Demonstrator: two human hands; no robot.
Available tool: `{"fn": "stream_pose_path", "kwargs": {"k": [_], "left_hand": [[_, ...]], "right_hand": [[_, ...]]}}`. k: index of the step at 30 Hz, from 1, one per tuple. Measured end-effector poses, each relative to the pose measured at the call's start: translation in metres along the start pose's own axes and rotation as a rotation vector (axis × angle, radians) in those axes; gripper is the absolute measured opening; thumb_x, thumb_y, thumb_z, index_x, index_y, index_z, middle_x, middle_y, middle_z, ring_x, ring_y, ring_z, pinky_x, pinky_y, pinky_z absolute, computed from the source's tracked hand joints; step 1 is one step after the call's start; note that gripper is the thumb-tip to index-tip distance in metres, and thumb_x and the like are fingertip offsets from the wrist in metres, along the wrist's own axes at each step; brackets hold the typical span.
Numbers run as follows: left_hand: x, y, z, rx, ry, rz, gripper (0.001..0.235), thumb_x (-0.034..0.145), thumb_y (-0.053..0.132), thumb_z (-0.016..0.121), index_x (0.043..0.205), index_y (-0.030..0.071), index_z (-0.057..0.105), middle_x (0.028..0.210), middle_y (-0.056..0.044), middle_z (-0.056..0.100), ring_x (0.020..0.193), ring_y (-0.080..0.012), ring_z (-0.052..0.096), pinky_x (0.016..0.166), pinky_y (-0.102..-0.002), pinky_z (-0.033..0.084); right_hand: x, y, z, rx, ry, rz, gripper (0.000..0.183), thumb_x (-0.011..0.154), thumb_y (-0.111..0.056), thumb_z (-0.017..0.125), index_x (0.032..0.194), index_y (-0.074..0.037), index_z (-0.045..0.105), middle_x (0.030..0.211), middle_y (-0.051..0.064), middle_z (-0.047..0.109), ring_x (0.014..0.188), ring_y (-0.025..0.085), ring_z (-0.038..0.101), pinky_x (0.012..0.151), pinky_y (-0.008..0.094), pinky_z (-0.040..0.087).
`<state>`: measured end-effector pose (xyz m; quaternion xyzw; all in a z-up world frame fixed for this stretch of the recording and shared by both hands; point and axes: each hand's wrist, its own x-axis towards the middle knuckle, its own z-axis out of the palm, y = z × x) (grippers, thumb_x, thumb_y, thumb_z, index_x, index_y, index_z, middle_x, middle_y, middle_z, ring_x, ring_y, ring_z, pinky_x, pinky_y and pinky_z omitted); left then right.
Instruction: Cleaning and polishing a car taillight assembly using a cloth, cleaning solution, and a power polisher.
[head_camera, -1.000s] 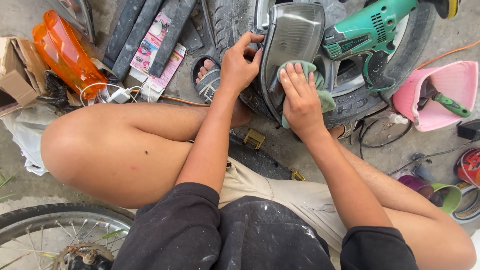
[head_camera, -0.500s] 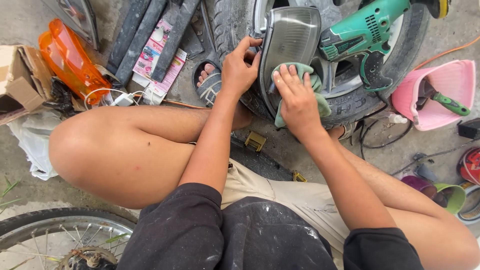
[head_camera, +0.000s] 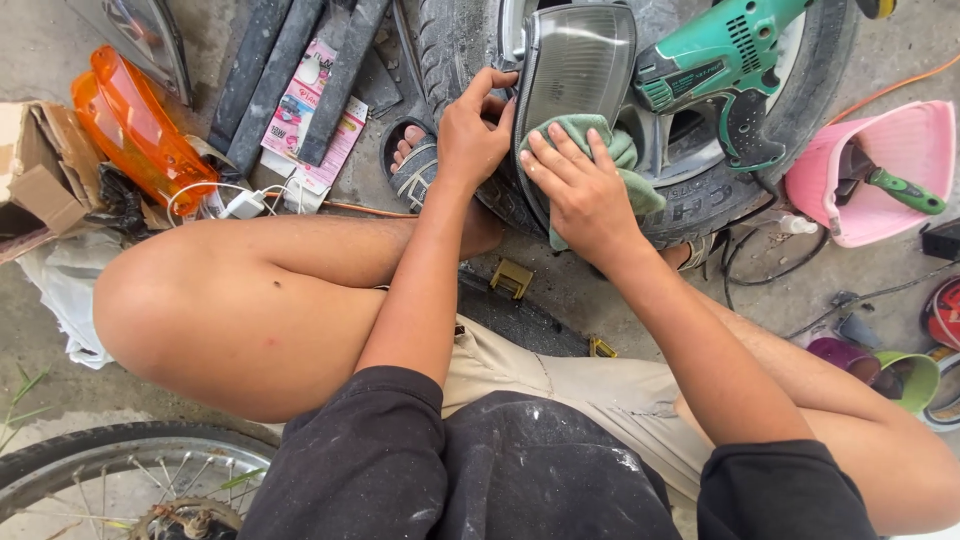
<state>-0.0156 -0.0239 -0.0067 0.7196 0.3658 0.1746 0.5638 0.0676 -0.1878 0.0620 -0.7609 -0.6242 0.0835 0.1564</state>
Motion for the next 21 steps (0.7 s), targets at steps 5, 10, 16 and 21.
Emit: {"fn": "stream_pose_path", "kwargs": {"k": [5, 10, 16, 21], "left_hand": [[0.000, -0.002, 0.002, 0.004, -0.008, -0.027, 0.026, 0.090, 0.013, 0.071, 0.115, 0.020, 0.067, 0.072, 0.006, 0.071, 0.053, -0.0056, 0.055, 0.051, -0.023, 0.043], [0.000, -0.001, 0.002, -0.001, 0.004, -0.022, 0.021, 0.092, 0.016, 0.070, 0.113, 0.019, 0.067, 0.068, 0.007, 0.068, 0.051, -0.0061, 0.050, 0.051, -0.024, 0.041], [0.002, 0.000, 0.001, 0.006, -0.011, -0.076, 0.019, 0.094, 0.017, 0.068, 0.113, 0.021, 0.068, 0.067, 0.008, 0.067, 0.052, -0.0063, 0.048, 0.051, -0.024, 0.039], [0.003, -0.001, 0.000, -0.001, -0.032, -0.077, 0.020, 0.096, 0.019, 0.067, 0.115, 0.021, 0.067, 0.066, 0.007, 0.067, 0.051, -0.0068, 0.048, 0.050, -0.025, 0.039]], "right_hand": [[0.027, 0.011, 0.003, -0.002, 0.037, 0.049, 0.044, 0.096, -0.001, 0.057, 0.139, -0.005, 0.067, 0.151, 0.009, 0.060, 0.144, 0.027, 0.049, 0.119, 0.057, 0.029], [0.048, 0.021, 0.006, -0.037, 0.089, 0.069, 0.040, 0.098, 0.000, 0.061, 0.137, -0.007, 0.068, 0.150, 0.007, 0.060, 0.143, 0.025, 0.049, 0.118, 0.057, 0.031], [0.072, 0.044, 0.009, 0.024, 0.132, 0.103, 0.039, 0.098, 0.003, 0.058, 0.135, -0.004, 0.068, 0.146, 0.010, 0.063, 0.141, 0.029, 0.049, 0.118, 0.056, 0.030], [0.091, 0.059, 0.007, -0.038, 0.168, 0.108, 0.034, 0.095, 0.001, 0.062, 0.126, -0.007, 0.072, 0.135, 0.009, 0.070, 0.131, 0.031, 0.059, 0.109, 0.063, 0.035]]}}
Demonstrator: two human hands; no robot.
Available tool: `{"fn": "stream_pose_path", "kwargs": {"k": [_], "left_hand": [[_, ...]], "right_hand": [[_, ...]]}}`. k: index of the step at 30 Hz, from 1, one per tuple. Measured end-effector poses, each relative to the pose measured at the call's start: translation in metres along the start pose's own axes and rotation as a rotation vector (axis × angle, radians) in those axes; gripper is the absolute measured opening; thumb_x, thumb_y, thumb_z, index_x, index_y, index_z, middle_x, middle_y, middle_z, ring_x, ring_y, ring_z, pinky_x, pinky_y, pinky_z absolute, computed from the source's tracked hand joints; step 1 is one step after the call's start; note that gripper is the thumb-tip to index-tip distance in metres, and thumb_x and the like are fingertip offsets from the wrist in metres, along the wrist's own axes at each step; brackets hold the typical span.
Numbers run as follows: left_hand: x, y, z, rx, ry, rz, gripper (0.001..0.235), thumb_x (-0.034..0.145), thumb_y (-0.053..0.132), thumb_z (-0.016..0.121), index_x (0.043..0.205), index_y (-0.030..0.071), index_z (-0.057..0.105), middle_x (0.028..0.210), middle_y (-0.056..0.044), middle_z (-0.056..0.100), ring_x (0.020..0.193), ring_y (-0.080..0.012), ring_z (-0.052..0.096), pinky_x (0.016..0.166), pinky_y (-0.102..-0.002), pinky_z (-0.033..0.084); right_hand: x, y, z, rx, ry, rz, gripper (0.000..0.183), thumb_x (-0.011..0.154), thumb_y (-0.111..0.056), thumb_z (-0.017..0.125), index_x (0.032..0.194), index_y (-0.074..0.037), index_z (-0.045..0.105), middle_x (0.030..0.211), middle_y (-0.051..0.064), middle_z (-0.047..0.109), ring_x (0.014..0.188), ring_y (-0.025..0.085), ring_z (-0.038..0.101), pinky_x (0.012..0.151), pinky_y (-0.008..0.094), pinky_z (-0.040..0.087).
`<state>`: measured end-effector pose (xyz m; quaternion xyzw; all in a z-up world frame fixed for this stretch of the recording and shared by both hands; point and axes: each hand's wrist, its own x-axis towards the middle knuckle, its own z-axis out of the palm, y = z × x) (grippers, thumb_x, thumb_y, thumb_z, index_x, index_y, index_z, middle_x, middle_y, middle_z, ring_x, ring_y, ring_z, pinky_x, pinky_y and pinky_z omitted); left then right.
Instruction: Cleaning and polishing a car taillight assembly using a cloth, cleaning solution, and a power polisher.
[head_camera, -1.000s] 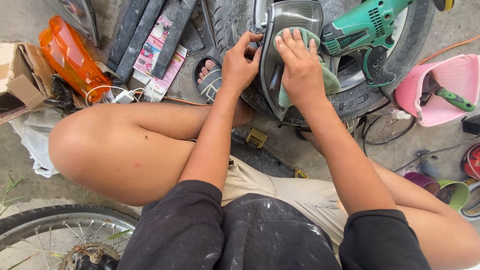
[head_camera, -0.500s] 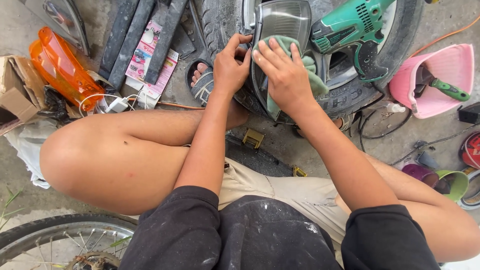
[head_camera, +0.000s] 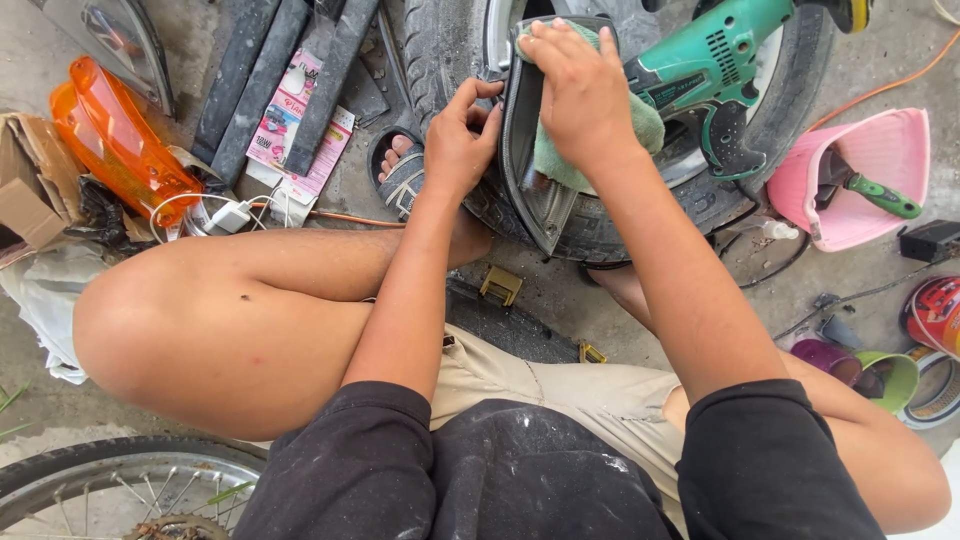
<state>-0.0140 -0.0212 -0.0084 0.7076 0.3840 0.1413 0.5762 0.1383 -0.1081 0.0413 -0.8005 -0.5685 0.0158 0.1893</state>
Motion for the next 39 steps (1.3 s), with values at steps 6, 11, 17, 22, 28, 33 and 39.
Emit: {"fn": "stream_pose_path", "kwargs": {"k": [6, 11, 17, 22, 28, 33, 39], "left_hand": [[0.000, 0.011, -0.007, -0.049, -0.053, -0.069, 0.018, 0.096, 0.018, 0.066, 0.113, 0.022, 0.067, 0.066, 0.006, 0.069, 0.050, -0.0066, 0.051, 0.048, -0.025, 0.039], [-0.001, 0.008, -0.006, -0.048, -0.045, -0.037, 0.018, 0.095, 0.016, 0.067, 0.113, 0.020, 0.067, 0.066, 0.005, 0.067, 0.052, -0.0085, 0.050, 0.051, -0.026, 0.039], [-0.002, 0.005, -0.004, -0.046, -0.022, 0.011, 0.019, 0.093, 0.013, 0.068, 0.111, 0.018, 0.067, 0.067, 0.005, 0.067, 0.055, -0.0089, 0.051, 0.053, -0.026, 0.042], [-0.002, 0.007, -0.005, -0.040, -0.017, 0.021, 0.018, 0.093, 0.015, 0.068, 0.111, 0.019, 0.067, 0.067, 0.005, 0.068, 0.055, -0.0093, 0.052, 0.054, -0.027, 0.042], [-0.002, 0.010, -0.007, -0.051, -0.042, -0.019, 0.019, 0.096, 0.016, 0.067, 0.114, 0.019, 0.067, 0.067, 0.005, 0.068, 0.055, -0.0082, 0.052, 0.054, -0.026, 0.040], [-0.002, 0.008, -0.005, -0.031, -0.026, -0.010, 0.017, 0.095, 0.016, 0.068, 0.112, 0.019, 0.067, 0.067, 0.006, 0.069, 0.055, -0.0081, 0.053, 0.055, -0.026, 0.042], [-0.001, 0.005, -0.005, -0.045, -0.028, 0.031, 0.018, 0.095, 0.014, 0.068, 0.112, 0.019, 0.067, 0.067, 0.005, 0.068, 0.054, -0.0086, 0.052, 0.053, -0.026, 0.040]], "right_hand": [[0.022, 0.014, 0.003, -0.041, -0.002, -0.008, 0.028, 0.095, -0.003, 0.061, 0.117, -0.010, 0.075, 0.122, 0.006, 0.075, 0.107, 0.032, 0.070, 0.096, 0.058, 0.046], [0.031, 0.022, 0.001, 0.001, 0.024, -0.027, 0.028, 0.090, -0.002, 0.060, 0.110, -0.007, 0.079, 0.106, 0.008, 0.079, 0.083, 0.035, 0.071, 0.075, 0.045, 0.054], [0.016, 0.025, 0.011, -0.015, 0.001, 0.083, 0.030, 0.094, 0.001, 0.059, 0.120, -0.005, 0.073, 0.123, 0.013, 0.074, 0.109, 0.039, 0.068, 0.103, 0.063, 0.041], [0.014, 0.031, 0.008, 0.028, 0.060, 0.102, 0.028, 0.092, 0.005, 0.059, 0.116, 0.000, 0.072, 0.119, 0.019, 0.076, 0.111, 0.043, 0.069, 0.102, 0.063, 0.041], [0.013, 0.046, 0.005, -0.003, 0.077, 0.133, 0.030, 0.087, 0.002, 0.057, 0.110, 0.001, 0.076, 0.098, 0.020, 0.078, 0.076, 0.040, 0.070, 0.070, 0.046, 0.056], [0.005, 0.052, 0.006, -0.013, 0.071, 0.165, 0.030, 0.089, 0.004, 0.057, 0.115, 0.002, 0.072, 0.105, 0.018, 0.077, 0.085, 0.039, 0.071, 0.076, 0.046, 0.055], [-0.019, 0.035, 0.008, -0.029, 0.062, 0.271, 0.039, 0.089, 0.009, 0.056, 0.126, 0.003, 0.065, 0.132, 0.025, 0.068, 0.124, 0.042, 0.062, 0.108, 0.055, 0.040]]}}
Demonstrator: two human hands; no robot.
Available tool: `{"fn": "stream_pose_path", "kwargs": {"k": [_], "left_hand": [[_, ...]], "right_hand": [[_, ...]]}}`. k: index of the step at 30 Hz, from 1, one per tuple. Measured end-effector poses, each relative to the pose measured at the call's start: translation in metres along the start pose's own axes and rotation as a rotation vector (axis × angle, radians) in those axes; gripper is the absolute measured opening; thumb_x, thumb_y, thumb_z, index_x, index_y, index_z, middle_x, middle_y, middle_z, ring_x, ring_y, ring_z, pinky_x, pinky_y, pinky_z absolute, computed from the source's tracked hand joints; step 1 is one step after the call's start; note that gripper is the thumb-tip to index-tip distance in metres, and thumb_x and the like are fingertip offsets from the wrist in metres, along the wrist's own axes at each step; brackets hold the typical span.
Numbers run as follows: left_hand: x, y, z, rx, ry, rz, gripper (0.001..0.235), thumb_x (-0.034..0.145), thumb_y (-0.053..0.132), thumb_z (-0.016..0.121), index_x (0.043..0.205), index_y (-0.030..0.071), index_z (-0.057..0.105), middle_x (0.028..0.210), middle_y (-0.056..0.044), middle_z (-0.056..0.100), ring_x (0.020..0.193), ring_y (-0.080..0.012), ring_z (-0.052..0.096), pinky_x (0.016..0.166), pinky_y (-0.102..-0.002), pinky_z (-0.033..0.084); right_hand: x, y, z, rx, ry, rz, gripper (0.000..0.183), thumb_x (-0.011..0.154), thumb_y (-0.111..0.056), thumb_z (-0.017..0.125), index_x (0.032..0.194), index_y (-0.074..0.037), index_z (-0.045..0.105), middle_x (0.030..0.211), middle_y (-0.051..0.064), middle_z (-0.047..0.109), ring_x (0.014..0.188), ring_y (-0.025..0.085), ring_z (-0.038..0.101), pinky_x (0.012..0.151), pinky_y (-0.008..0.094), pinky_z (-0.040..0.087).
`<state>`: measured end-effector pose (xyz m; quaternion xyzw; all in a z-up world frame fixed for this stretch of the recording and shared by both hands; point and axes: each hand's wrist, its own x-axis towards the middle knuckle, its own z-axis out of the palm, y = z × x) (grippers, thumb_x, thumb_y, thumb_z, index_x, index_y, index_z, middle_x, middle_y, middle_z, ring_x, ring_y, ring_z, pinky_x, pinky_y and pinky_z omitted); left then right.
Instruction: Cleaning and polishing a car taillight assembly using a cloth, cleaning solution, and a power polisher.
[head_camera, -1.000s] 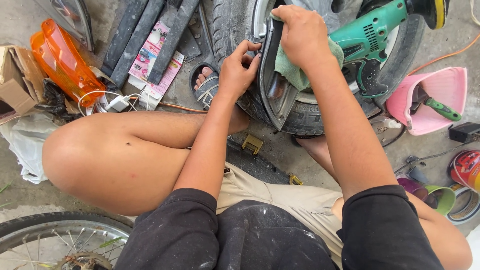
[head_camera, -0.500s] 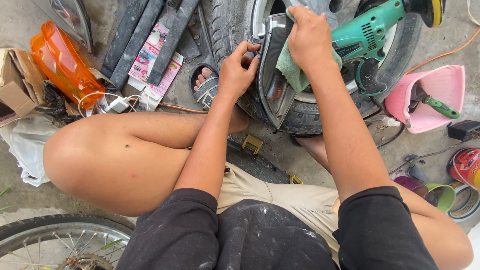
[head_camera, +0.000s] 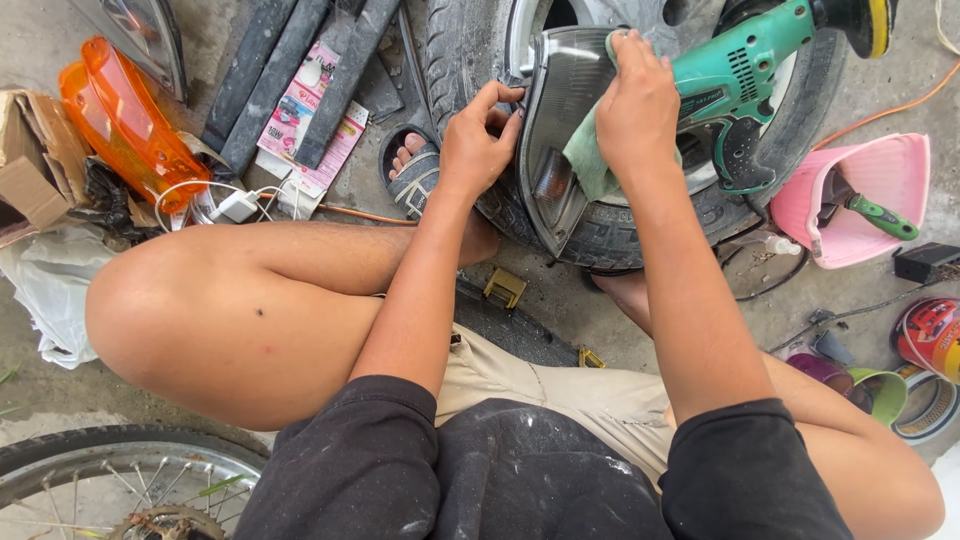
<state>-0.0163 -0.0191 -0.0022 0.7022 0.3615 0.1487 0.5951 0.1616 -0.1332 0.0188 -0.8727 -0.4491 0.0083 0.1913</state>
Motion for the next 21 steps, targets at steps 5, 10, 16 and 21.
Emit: {"fn": "stream_pose_path", "kwargs": {"k": [5, 10, 16, 21], "left_hand": [[0.000, 0.001, 0.000, 0.011, -0.002, 0.003, 0.018, 0.095, 0.014, 0.069, 0.112, 0.019, 0.067, 0.067, 0.006, 0.068, 0.053, -0.0074, 0.051, 0.052, -0.025, 0.039], [-0.001, -0.002, 0.002, -0.002, -0.009, -0.012, 0.019, 0.095, 0.013, 0.069, 0.113, 0.019, 0.067, 0.067, 0.006, 0.065, 0.053, -0.0065, 0.048, 0.052, -0.024, 0.039], [-0.001, -0.002, 0.002, -0.009, -0.005, -0.035, 0.020, 0.095, 0.012, 0.069, 0.114, 0.017, 0.068, 0.070, 0.005, 0.067, 0.055, -0.0059, 0.050, 0.052, -0.023, 0.040], [0.002, -0.003, 0.002, -0.038, -0.014, -0.011, 0.018, 0.096, 0.014, 0.069, 0.114, 0.017, 0.067, 0.070, 0.005, 0.066, 0.055, -0.0054, 0.048, 0.052, -0.023, 0.039]], "right_hand": [[-0.043, -0.033, -0.021, -0.015, -0.056, 0.054, 0.049, 0.092, 0.012, 0.053, 0.141, 0.007, 0.056, 0.147, 0.029, 0.054, 0.139, 0.043, 0.050, 0.116, 0.055, 0.037], [-0.101, -0.050, -0.026, -0.029, -0.119, 0.041, 0.058, 0.090, 0.012, 0.053, 0.148, 0.009, 0.049, 0.154, 0.031, 0.046, 0.144, 0.044, 0.045, 0.119, 0.054, 0.038], [-0.096, -0.043, -0.025, -0.042, -0.093, -0.058, 0.055, 0.089, 0.011, 0.058, 0.145, 0.010, 0.054, 0.150, 0.029, 0.053, 0.143, 0.042, 0.048, 0.120, 0.055, 0.036], [-0.045, -0.029, -0.033, 0.006, -0.133, -0.086, 0.057, 0.088, 0.014, 0.055, 0.144, 0.008, 0.056, 0.149, 0.028, 0.054, 0.140, 0.043, 0.049, 0.118, 0.055, 0.035]]}}
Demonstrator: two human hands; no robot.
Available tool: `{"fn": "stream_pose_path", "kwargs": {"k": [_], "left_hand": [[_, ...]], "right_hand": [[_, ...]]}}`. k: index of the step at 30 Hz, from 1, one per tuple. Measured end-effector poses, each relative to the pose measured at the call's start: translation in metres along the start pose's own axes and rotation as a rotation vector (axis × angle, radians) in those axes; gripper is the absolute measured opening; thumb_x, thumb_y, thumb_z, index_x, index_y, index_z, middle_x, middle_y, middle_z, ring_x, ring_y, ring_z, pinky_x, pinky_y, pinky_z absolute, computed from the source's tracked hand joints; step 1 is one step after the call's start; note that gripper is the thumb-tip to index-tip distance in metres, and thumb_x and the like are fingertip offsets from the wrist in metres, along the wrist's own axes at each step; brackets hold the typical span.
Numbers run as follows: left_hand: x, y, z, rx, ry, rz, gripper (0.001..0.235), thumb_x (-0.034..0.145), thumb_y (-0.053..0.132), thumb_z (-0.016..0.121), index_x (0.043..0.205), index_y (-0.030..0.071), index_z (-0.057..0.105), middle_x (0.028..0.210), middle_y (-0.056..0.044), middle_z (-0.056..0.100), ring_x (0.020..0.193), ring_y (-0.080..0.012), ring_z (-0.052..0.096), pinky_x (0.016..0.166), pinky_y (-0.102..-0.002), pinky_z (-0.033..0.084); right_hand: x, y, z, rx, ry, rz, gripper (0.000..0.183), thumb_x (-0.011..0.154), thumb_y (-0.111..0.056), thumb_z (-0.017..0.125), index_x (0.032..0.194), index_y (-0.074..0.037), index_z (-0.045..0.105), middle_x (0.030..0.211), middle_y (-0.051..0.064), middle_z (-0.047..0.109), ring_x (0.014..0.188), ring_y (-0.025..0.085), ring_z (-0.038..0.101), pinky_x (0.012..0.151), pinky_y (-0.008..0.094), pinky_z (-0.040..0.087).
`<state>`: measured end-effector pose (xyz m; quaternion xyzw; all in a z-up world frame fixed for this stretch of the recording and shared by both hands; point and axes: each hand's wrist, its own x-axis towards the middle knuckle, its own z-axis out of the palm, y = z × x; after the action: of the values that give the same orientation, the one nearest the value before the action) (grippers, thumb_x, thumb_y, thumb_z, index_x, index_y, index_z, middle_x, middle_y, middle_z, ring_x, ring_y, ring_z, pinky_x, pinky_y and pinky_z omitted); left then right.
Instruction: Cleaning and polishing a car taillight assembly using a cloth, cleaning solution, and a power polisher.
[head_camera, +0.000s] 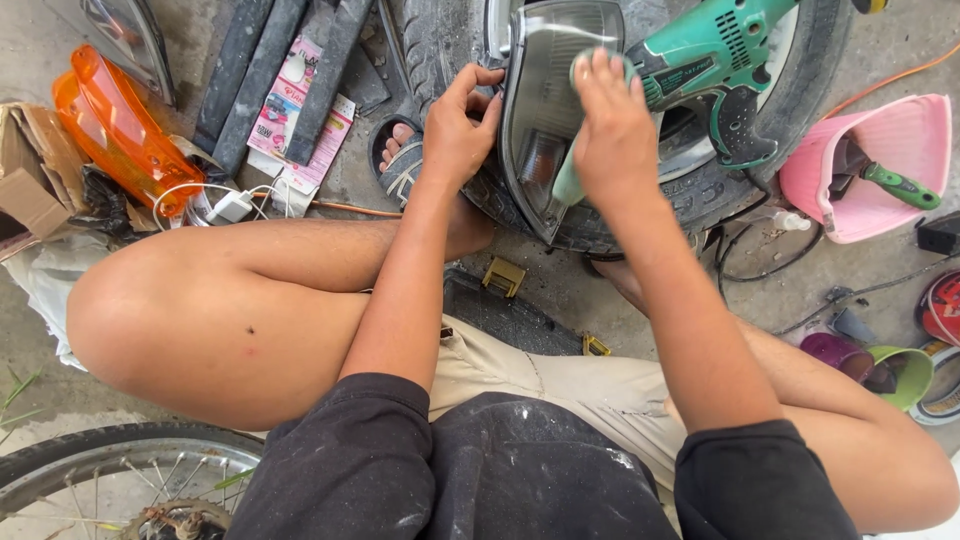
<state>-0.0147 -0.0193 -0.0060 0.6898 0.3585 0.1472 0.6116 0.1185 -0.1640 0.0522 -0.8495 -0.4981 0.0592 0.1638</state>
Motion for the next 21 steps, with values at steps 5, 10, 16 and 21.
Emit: {"fn": "stream_pose_path", "kwargs": {"k": [5, 10, 16, 21], "left_hand": [[-0.002, 0.007, -0.002, -0.010, -0.013, -0.036, 0.021, 0.097, 0.016, 0.069, 0.117, 0.018, 0.066, 0.070, 0.005, 0.068, 0.051, -0.0060, 0.052, 0.048, -0.023, 0.039], [-0.001, 0.007, -0.003, -0.022, -0.031, -0.040, 0.020, 0.096, 0.012, 0.070, 0.114, 0.019, 0.066, 0.069, 0.005, 0.069, 0.050, -0.0057, 0.058, 0.046, -0.023, 0.040], [-0.001, 0.007, -0.002, 0.002, -0.014, -0.036, 0.020, 0.096, 0.014, 0.070, 0.115, 0.020, 0.066, 0.069, 0.005, 0.069, 0.050, -0.0052, 0.057, 0.048, -0.023, 0.040], [-0.001, 0.006, -0.002, 0.013, -0.015, -0.029, 0.021, 0.095, 0.013, 0.070, 0.116, 0.019, 0.067, 0.069, 0.005, 0.070, 0.050, -0.0052, 0.057, 0.047, -0.024, 0.039]], "right_hand": [[0.037, 0.034, 0.001, 0.014, 0.037, -0.074, 0.051, 0.084, 0.012, 0.061, 0.133, 0.001, 0.069, 0.137, 0.021, 0.066, 0.127, 0.038, 0.062, 0.105, 0.049, 0.048], [0.063, 0.042, -0.001, -0.019, 0.098, -0.151, 0.040, 0.084, 0.008, 0.064, 0.120, 0.000, 0.078, 0.119, 0.018, 0.076, 0.101, 0.036, 0.074, 0.084, 0.042, 0.058], [0.073, 0.041, 0.005, -0.067, 0.195, -0.223, 0.032, 0.081, 0.000, 0.069, 0.111, -0.007, 0.081, 0.093, 0.015, 0.079, 0.070, 0.039, 0.068, 0.063, 0.045, 0.054], [0.051, 0.017, 0.002, 0.017, 0.039, -0.114, 0.046, 0.094, 0.007, 0.058, 0.137, -0.004, 0.068, 0.141, 0.015, 0.066, 0.130, 0.040, 0.059, 0.110, 0.057, 0.037]]}}
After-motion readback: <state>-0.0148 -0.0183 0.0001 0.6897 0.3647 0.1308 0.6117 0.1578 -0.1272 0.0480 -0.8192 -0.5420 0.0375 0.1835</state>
